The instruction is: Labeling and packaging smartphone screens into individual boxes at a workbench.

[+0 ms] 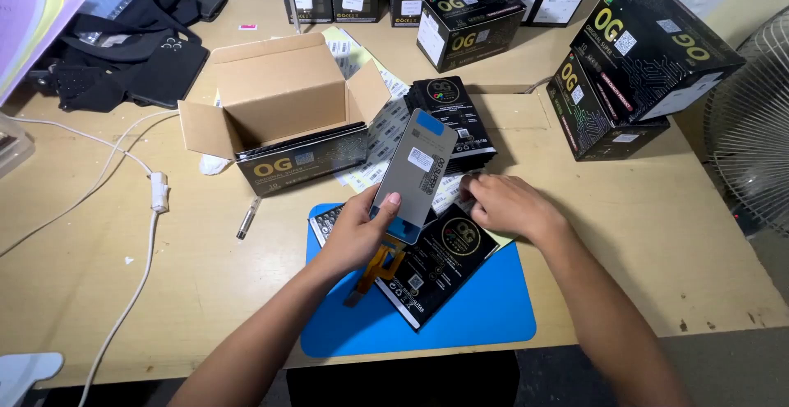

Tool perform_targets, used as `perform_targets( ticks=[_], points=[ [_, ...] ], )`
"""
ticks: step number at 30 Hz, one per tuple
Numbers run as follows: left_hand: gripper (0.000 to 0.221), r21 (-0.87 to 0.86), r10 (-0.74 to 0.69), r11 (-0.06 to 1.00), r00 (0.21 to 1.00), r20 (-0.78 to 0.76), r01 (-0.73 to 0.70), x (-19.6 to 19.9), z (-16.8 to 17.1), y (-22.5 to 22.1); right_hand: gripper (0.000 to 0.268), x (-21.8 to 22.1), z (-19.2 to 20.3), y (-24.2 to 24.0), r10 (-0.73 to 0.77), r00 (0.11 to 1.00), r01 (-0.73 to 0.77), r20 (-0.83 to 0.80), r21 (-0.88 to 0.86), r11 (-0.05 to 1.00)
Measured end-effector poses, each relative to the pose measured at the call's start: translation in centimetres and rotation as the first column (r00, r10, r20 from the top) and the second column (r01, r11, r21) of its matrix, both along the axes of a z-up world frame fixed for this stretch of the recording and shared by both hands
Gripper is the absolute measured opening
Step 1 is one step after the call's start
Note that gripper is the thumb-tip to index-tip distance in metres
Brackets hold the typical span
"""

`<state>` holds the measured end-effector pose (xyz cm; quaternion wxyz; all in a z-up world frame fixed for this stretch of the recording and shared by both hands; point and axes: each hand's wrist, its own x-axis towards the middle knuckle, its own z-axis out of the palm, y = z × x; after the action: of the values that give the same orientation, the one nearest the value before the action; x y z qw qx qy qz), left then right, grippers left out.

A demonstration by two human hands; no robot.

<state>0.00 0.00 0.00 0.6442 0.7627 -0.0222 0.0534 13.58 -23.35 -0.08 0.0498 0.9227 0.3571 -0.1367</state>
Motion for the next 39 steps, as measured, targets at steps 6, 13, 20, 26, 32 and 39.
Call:
perform_targets(
  ticks=[6, 13, 20, 26, 32, 39],
  points=[
    [0.048, 0.002, -0.003, 1.0, 1.0, 0.0, 0.003, -0.2, 0.5, -0.1, 0.03, -0.3, 0.3, -0.1, -0.025, 0.998, 0.024, -0.055, -0.01, 1.0],
    [0.048, -0.002, 0.003, 1.0, 1.0, 0.007, -0.003, -0.1, 0.3, -0.1, 0.028, -0.4, 1.1, -0.5, -0.036, 0.998, 0.041, -0.059, 0.086, 0.995],
    [0.049, -0.007, -0.003, 1.0, 1.0, -0.016, 0.002, 0.0, 0.0, 0.0, 0.027, -0.1, 0.7, -0.5, -0.054, 0.992, 0.064, -0.11, 0.088, 0.994],
    [0.049, -0.023, 0.001, 1.0, 1.0, -0.007, -0.002, 0.1, -0.1, 0.0, 0.03, -0.2, 2.0, -1.6, -0.156, 0.957, 0.208, -0.246, 0.202, 0.957],
    [0.05, -0.024, 0.0, 1.0, 1.0, -0.022, -0.001, -0.1, -0.2, 0.0, 0.037, 0.0, 1.6, -2.0, -0.211, 0.932, 0.294, -0.295, 0.271, 0.917],
    [0.049, -0.017, 0.005, 1.0, 1.0, -0.015, -0.005, 0.0, 0.0, 0.0, 0.034, -0.1, 1.6, -1.0, -0.196, 0.961, 0.238, -0.196, 0.214, 0.947]
  ],
)
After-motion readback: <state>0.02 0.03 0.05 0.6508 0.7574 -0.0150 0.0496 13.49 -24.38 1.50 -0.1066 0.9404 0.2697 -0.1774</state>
